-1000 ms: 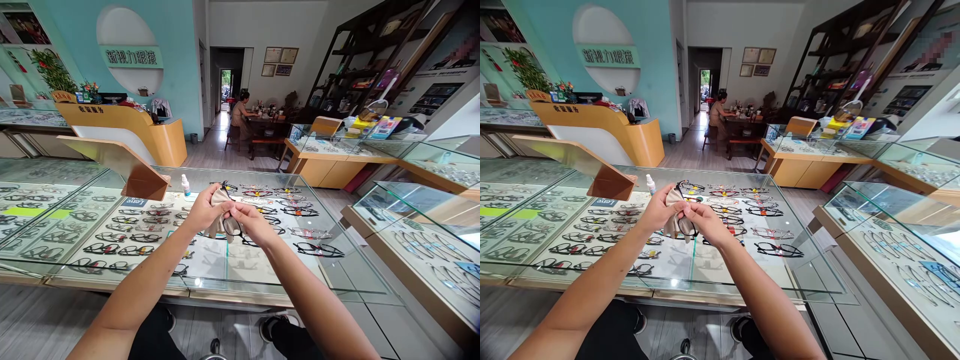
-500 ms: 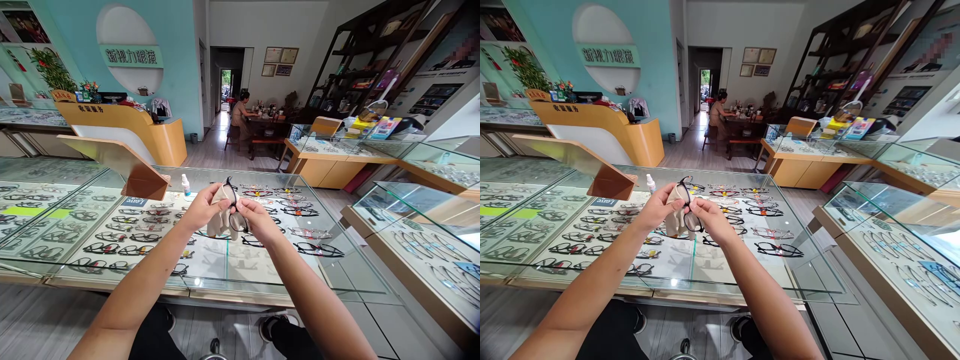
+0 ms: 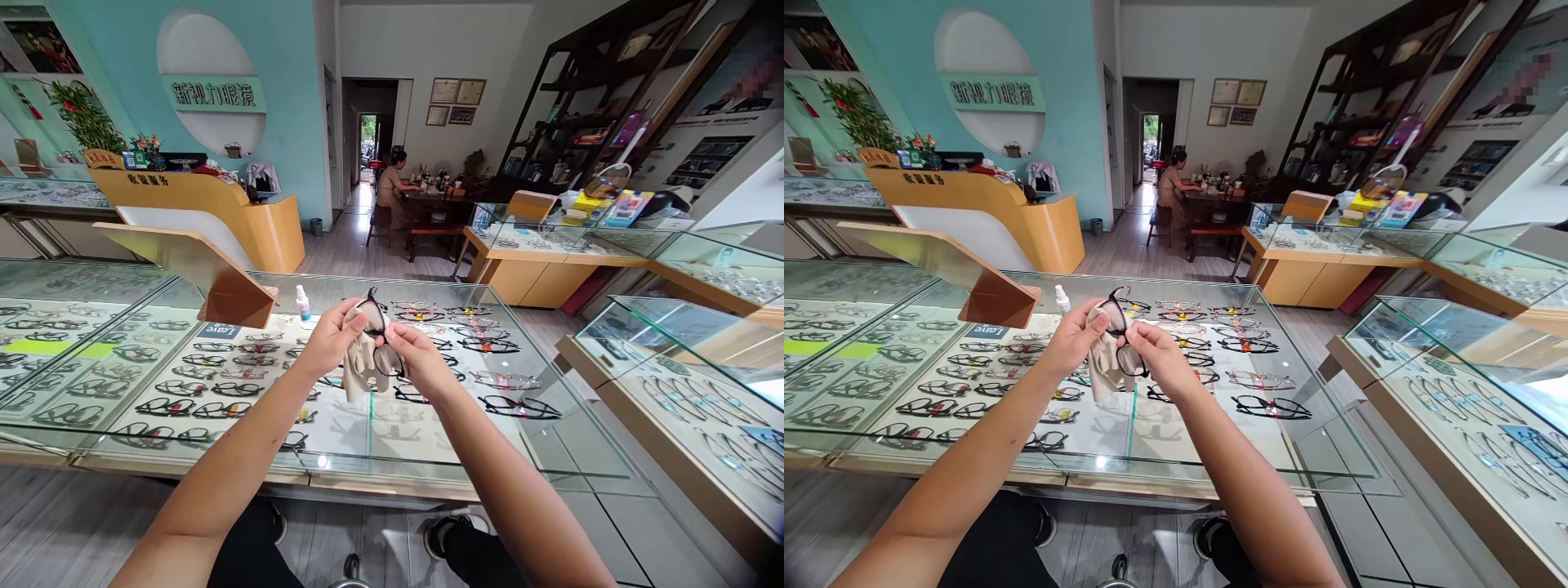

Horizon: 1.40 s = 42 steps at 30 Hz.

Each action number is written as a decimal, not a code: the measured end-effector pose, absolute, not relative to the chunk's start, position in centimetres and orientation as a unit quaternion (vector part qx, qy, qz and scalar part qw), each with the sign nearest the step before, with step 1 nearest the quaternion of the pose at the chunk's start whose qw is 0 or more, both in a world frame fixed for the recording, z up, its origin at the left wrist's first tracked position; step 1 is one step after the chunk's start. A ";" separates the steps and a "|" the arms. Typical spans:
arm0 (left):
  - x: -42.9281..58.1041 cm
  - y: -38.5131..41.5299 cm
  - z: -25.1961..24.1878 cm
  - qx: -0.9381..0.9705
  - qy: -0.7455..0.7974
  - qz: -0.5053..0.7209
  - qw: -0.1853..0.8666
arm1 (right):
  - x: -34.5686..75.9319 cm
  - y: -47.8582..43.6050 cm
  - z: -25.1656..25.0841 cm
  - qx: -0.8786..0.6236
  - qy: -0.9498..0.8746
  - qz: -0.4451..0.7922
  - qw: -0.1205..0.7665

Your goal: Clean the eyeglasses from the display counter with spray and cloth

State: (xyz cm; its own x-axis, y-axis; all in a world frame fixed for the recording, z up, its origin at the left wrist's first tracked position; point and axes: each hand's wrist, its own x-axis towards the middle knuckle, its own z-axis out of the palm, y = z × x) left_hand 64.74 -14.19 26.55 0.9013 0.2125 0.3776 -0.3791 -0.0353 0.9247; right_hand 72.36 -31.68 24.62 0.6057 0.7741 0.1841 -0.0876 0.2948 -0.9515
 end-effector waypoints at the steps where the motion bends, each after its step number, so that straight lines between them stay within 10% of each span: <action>1: 64.7 -14.2 26.6 0.682 -0.068 0.189 0.703 | 72.4 -31.7 24.7 -0.509 -0.328 0.298 0.738; 15: 64.7 -15.6 25.9 0.670 0.021 0.370 0.643 | 71.5 -30.4 23.2 -0.540 -0.390 0.220 0.712; 28: 64.5 -12.8 27.9 0.481 -0.027 0.295 0.825 | 73.4 -32.6 26.2 -0.463 -0.294 0.145 0.823; 42: 64.2 -12.8 25.8 0.784 -0.189 0.534 0.254 | 73.8 -33.5 26.0 -0.576 -0.411 0.121 0.696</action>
State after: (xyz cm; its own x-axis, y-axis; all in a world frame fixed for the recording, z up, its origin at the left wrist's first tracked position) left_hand 64.15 -12.82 25.84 0.3574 -0.0245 0.9336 -0.5678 -0.7994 0.1964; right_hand 73.75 -33.47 26.01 0.6331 0.6420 0.4325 0.3054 0.3062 -0.9016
